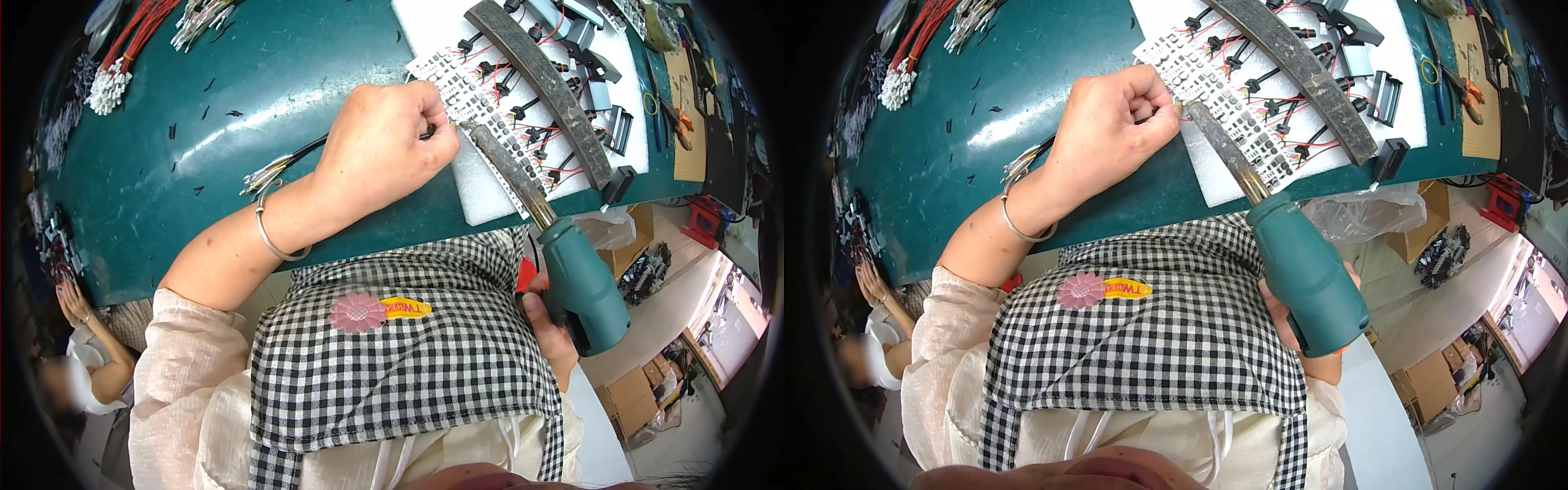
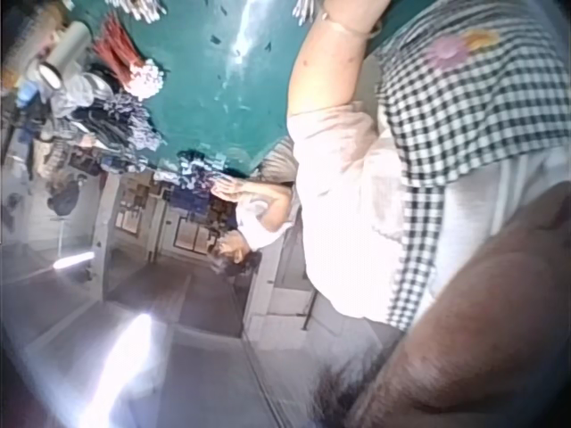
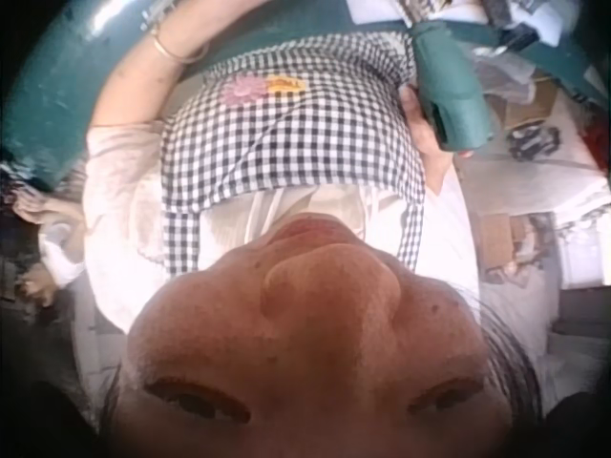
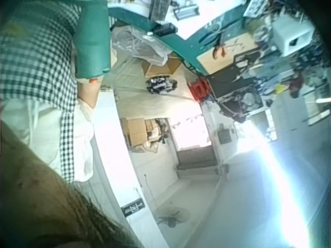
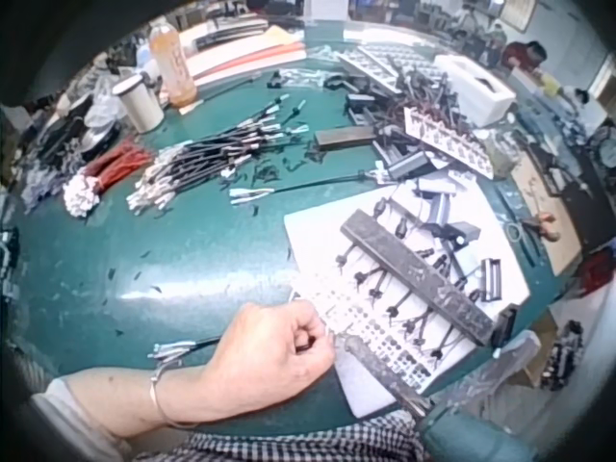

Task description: The person uses a soldering iron to attach small components to wires on a white circuit board. They repeatedly pick up wires, apply heat with the soldering iron, and place the finished units on the table. The workspace is a green workbench with various tools and components.

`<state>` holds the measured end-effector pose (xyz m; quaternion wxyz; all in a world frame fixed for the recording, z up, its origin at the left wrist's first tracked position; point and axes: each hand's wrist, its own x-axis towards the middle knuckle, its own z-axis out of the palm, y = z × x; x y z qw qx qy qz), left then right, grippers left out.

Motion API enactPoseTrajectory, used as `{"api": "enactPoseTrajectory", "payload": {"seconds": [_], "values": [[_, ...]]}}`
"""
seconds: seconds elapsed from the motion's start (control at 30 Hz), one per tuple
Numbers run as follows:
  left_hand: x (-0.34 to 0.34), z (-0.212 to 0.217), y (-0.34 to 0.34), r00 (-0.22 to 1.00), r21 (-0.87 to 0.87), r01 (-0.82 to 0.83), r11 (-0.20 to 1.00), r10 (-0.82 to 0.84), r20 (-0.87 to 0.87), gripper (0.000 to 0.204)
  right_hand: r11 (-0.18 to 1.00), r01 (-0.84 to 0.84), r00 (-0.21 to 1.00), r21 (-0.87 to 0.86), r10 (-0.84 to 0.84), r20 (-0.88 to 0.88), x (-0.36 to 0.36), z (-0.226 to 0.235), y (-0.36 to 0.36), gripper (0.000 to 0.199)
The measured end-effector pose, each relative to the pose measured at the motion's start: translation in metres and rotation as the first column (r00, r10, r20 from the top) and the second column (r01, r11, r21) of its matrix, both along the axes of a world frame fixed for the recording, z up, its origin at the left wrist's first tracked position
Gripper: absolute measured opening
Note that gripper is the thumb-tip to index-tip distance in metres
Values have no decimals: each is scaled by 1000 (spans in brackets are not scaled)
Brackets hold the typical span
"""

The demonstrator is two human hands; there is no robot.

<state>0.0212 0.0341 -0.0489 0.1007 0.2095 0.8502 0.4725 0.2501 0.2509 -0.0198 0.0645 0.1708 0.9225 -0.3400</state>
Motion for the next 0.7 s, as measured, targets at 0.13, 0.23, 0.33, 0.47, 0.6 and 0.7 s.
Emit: {"api": "enactPoseTrajectory", "payload": {"seconds": [0.13,0.23,0.33,0.47,0.6,0.7], "values": [[-1,-1,0,1000,-7,-3,1000,3,0,11,905,264,964,-334,-246,96,-7,14,-12,34],[-1,-1,0,1000,-14,-3,1000,3,-5,11,970,138,988,-198,-122,92,-14,23,-18,33],[-2,-1,2,1000,-14,5,1000,-5,2,11,957,153,988,-246,-150,31,-13,24,-21,32],[0,-1,1,1000,-5,-7,1000,7,-16,12,849,248,949,-466,-310,-59,-27,29,-29,42],[-1,-1,1,1000,-9,-2,1000,2,-26,13,554,160,868,-817,-473,-150,-37,32,-24,63],[-1,-1,1,1000,-5,-6,1000,6,-24,13,568,156,866,-808,-472,-164,-37,34,-22,67]]}}
